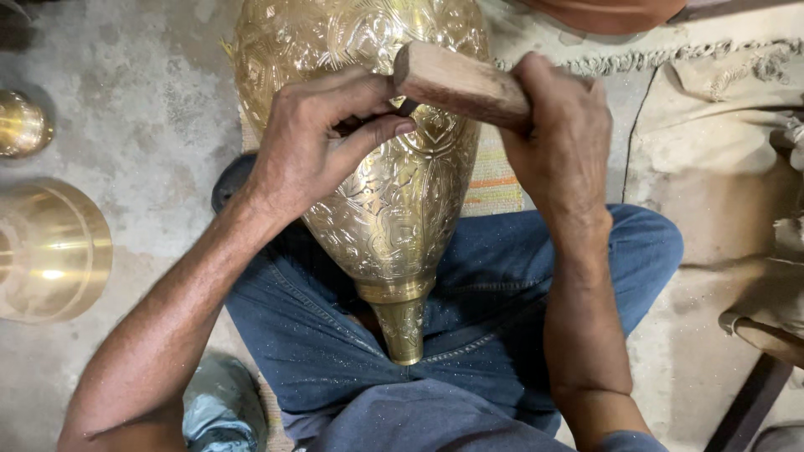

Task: The person sits cross-legged on the floor with a large engraved brass vase held between their legs. They hold a chisel against the vase's floral pattern and strike it with a wooden mallet, repositioning the chisel across the surface to carve the design.

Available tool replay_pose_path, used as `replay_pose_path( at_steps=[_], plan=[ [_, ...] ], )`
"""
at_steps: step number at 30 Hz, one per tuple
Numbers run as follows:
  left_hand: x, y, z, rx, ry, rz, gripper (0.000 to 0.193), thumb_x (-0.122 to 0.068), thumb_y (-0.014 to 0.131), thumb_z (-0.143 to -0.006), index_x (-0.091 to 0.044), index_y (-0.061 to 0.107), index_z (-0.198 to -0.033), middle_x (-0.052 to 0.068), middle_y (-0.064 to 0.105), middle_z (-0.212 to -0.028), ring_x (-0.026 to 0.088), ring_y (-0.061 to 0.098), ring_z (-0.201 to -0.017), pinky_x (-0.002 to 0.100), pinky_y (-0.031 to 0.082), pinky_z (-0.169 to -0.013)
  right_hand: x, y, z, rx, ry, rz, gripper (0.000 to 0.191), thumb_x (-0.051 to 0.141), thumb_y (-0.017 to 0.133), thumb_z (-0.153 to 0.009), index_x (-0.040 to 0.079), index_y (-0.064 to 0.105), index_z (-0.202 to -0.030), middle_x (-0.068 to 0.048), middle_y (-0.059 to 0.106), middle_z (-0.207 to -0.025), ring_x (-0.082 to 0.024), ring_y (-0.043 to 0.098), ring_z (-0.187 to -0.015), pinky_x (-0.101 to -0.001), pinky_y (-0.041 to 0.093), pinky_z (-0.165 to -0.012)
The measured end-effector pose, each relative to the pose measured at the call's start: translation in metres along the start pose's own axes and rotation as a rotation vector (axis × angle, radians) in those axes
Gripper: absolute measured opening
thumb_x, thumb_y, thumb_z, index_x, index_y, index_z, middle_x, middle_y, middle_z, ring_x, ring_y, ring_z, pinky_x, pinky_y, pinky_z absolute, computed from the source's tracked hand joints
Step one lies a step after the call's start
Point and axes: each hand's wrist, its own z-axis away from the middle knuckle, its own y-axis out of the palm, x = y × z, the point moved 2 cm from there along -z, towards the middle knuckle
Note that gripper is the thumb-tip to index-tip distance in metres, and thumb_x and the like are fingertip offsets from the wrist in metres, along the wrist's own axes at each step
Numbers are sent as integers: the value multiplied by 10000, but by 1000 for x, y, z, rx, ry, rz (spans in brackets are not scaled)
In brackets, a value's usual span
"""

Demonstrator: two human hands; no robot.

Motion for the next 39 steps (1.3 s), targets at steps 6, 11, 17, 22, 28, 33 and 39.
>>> replay_pose_path(
  at_steps=[6, 11, 17, 22, 28, 33, 39],
  plan=[
    [-2, 0, -3, 2, 62, -4, 277, -142, 805, -1023, -83, 727, -1282, 70, 763, -1054, 170, 776, -948, 300, 666, -828, -2, 5, 3, 113, 126, -171, 248, -6, 754, -1035, 57, 532, -943, -36, 555, -757, -136, 561, -651, -302, 480, -591],
    [-5, -1, -2, -8, 62, 22, 314, -146, 791, -1027, -84, 710, -1324, 75, 764, -1136, 165, 763, -991, 303, 658, -852, -5, 9, 6, 41, 281, -538, 126, -2, 695, -1050, 29, 590, -1114, -24, 588, -787, -124, 555, -583, -274, 467, -486],
    [-2, 1, 0, -4, 39, 5, 328, -144, 782, -1012, -89, 717, -1329, 59, 760, -1083, 150, 741, -917, 294, 641, -788, -8, 14, 4, -127, 231, -608, 183, -6, 698, -1044, 34, 573, -1170, -72, 673, -945, -175, 676, -749, -331, 600, -628],
    [2, 2, 2, 2, 10, -49, 260, -180, 812, -1008, -111, 729, -1244, 46, 747, -1025, 144, 731, -878, 297, 630, -756, -6, 11, 1, -146, 191, -239, 172, 49, 755, -965, 67, 592, -1016, -61, 674, -827, -168, 647, -726, -375, 565, -665],
    [-4, 0, 1, -20, 67, -26, 264, -178, 787, -1021, -117, 714, -1267, 42, 745, -1080, 158, 732, -964, 319, 630, -833, 10, 10, -5, -164, 132, -181, 204, 10, 744, -910, 46, 579, -1025, -39, 643, -800, -151, 635, -727, -384, 567, -707],
    [-6, -1, -1, -15, 96, -63, 274, -202, 801, -1029, -141, 705, -1279, 27, 735, -1058, 135, 729, -948, 311, 632, -823, 13, 12, -6, 7, 45, 22, 233, -17, 737, -1020, 62, 558, -1146, -27, 575, -851, -163, 564, -751, -358, 497, -676],
    [-6, -1, -2, -24, 106, -32, 309, -195, 789, -1032, -131, 698, -1320, 15, 731, -1065, 119, 714, -915, 287, 623, -781, 10, 13, 4, -21, 106, -387, 230, -76, 714, -1028, 60, 555, -1123, -48, 573, -878, -125, 608, -748, -267, 526, -612]
  ],
)
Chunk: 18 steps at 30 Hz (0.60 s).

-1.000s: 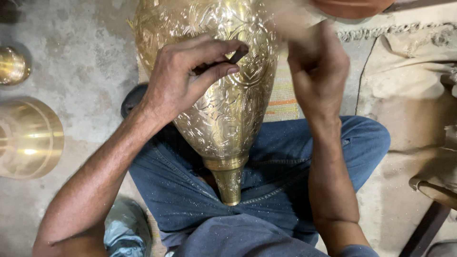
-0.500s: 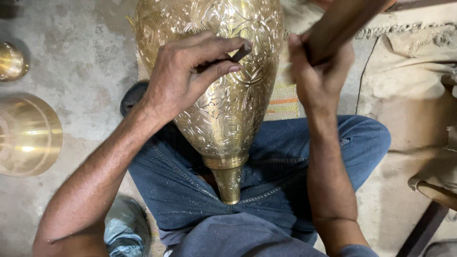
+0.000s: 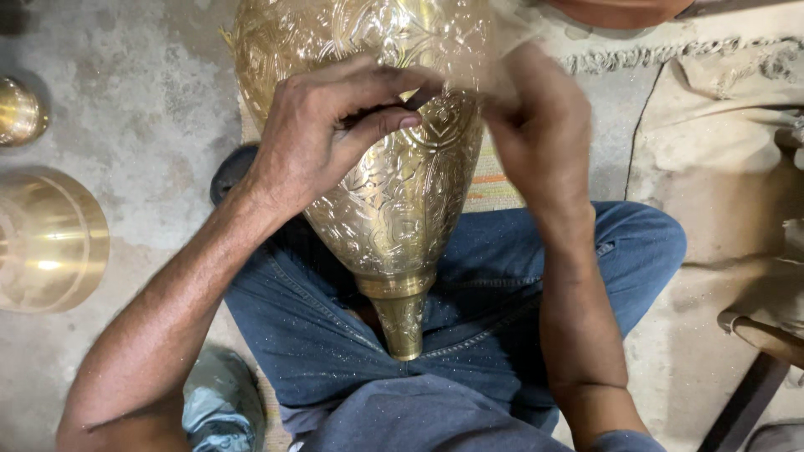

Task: The person sits cross-legged on the floor with a large engraved brass vase held between their legs. They hold a chisel against the vase's floral pattern and strike it with a wooden mallet, repositioning the chisel across the surface to carve the design.

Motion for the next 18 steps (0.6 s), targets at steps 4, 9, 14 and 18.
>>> replay_pose_path(
  at_steps=[4, 9, 14, 18],
  plan=[
    [-2, 1, 1, 14, -55, -11, 346, -174, 795, -990, -124, 726, -1325, 27, 737, -1008, 133, 697, -825, 305, 596, -701, -5, 1, 2, -108, 219, -203, 290, -84, 696, -991, -7, 525, -1214, -31, 577, -808, -118, 565, -633, -285, 484, -502],
    [-3, -1, 0, 12, -42, -27, 343, -169, 790, -1012, -116, 709, -1341, 31, 738, -1084, 131, 722, -908, 303, 622, -777, 1, -2, 1, -197, 4, 136, 326, -91, 750, -964, -36, 561, -1224, -110, 631, -993, -202, 650, -887, -336, 554, -691],
    [-1, 0, 2, 11, -51, -44, 342, -174, 809, -989, -109, 721, -1313, 44, 728, -1038, 151, 718, -885, 310, 616, -765, 5, -1, -1, -124, -12, 196, 259, -89, 726, -904, 29, 537, -1037, -77, 588, -866, -193, 588, -765, -357, 521, -675],
    [0, 1, 3, 10, -51, -1, 355, -173, 795, -992, -108, 729, -1334, 32, 745, -1057, 153, 725, -896, 313, 610, -758, -6, 1, -3, -123, 501, -404, 213, 19, 668, -886, 93, 569, -1059, 23, 606, -780, -119, 612, -630, -317, 521, -537]
  ],
)
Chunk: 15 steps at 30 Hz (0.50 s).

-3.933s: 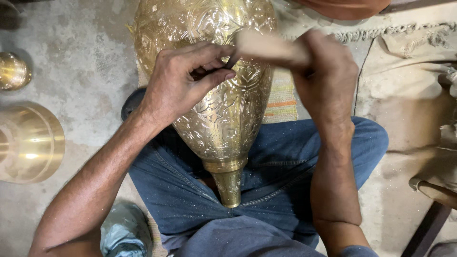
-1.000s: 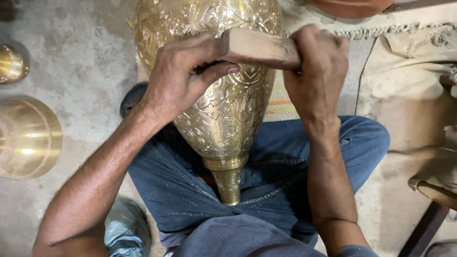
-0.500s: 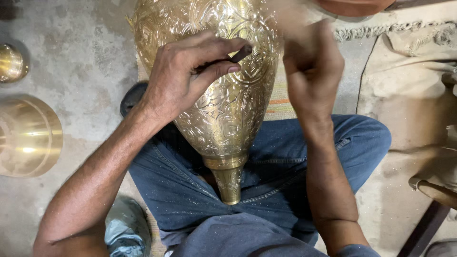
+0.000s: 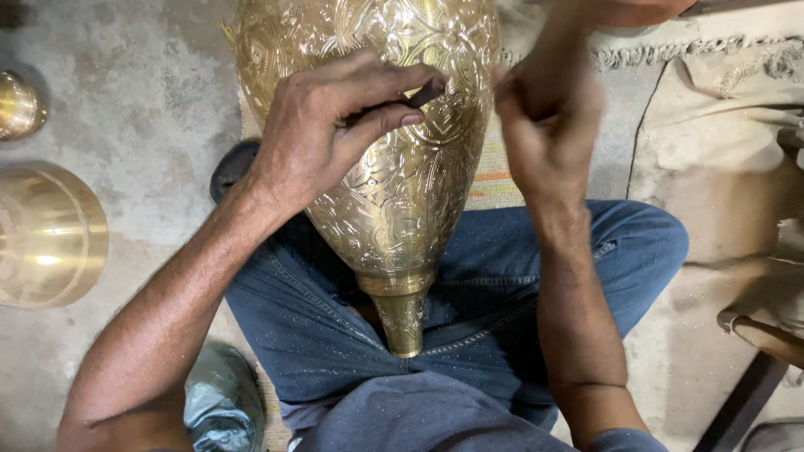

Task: The person sits cross-legged on the floor with a large engraved brass vase held between their legs. They hold a chisel against the vase's floral pattern and strike it with a wooden mallet, repositioning the chisel across the surface to carve the design.

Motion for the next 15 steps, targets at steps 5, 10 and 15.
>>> replay_pose_path(
  at_steps=[5, 10, 15],
  plan=[
    [-1, -1, 0, 23, -46, -31, 330, -191, 789, -997, -118, 725, -1312, 41, 735, -1055, 161, 728, -887, 320, 623, -777, 8, -1, 1, -99, -209, 275, 151, 59, 740, -961, 109, 599, -975, -14, 617, -793, -148, 603, -685, -368, 538, -673],
    [-5, -1, -2, -30, 43, -27, 308, -177, 765, -992, -123, 694, -1287, 75, 717, -1148, 178, 732, -944, 312, 636, -821, 23, 4, 7, -80, -498, 556, 174, -3, 713, -916, 74, 587, -1008, -18, 648, -823, -147, 630, -730, -359, 548, -707],
    [-8, 0, -1, -81, 116, -87, 294, -170, 755, -990, -150, 646, -1262, 81, 698, -1142, 183, 715, -953, 327, 622, -826, 24, 7, 6, 2, -669, 735, 211, 3, 741, -994, 64, 555, -1072, -52, 643, -870, -163, 606, -728, -392, 552, -710]
  ],
)
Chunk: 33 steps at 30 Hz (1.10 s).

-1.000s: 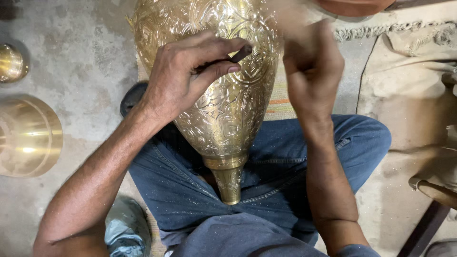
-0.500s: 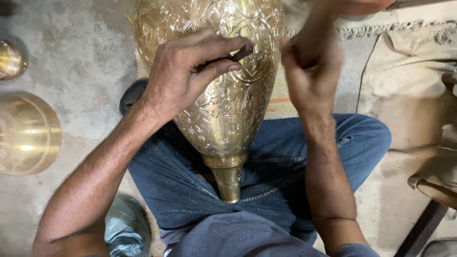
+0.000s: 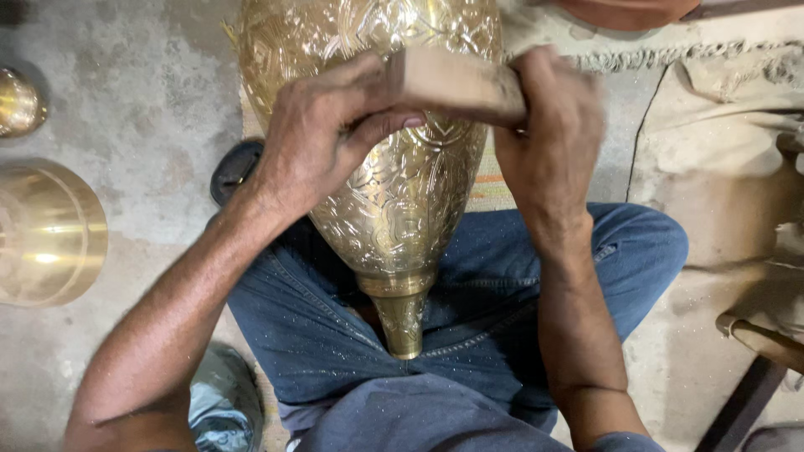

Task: The person sits cross-legged on the floor with a large engraved brass vase held between their legs. They hold a chisel against the vase's floral pattern and strike it with a wooden mallet, repositioning the chisel across the surface to carve the design.

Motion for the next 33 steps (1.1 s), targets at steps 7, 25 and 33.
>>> replay_pose_path(
  at_steps=[7, 25, 33],
  plan=[
    [-3, 1, 4, 36, -120, 90, 354, -173, 756, -1021, -195, 696, -1370, -9, 721, -1044, 120, 728, -915, 277, 641, -800, -10, -1, 13, -29, 146, -356, 427, -87, 736, -1040, 102, 488, -1331, -102, 630, -982, -172, 638, -820, -313, 555, -663],
    [6, 14, 15, 33, -213, 78, 300, -153, 759, -976, -148, 740, -1276, 10, 721, -1049, 128, 713, -890, 272, 635, -768, -16, -7, 7, -83, 441, -475, 163, 100, 754, -938, 96, 601, -994, -17, 678, -882, -169, 668, -822, -384, 530, -752],
    [21, 3, 25, -608, -225, 394, 253, -77, 770, -1070, -101, 683, -1306, 88, 755, -1229, 152, 796, -940, 260, 709, -743, -40, 19, 18, 79, 334, -140, 330, 16, 791, -961, 6, 570, -1205, -145, 687, -1047, -231, 688, -928, -388, 591, -785]
  ],
)
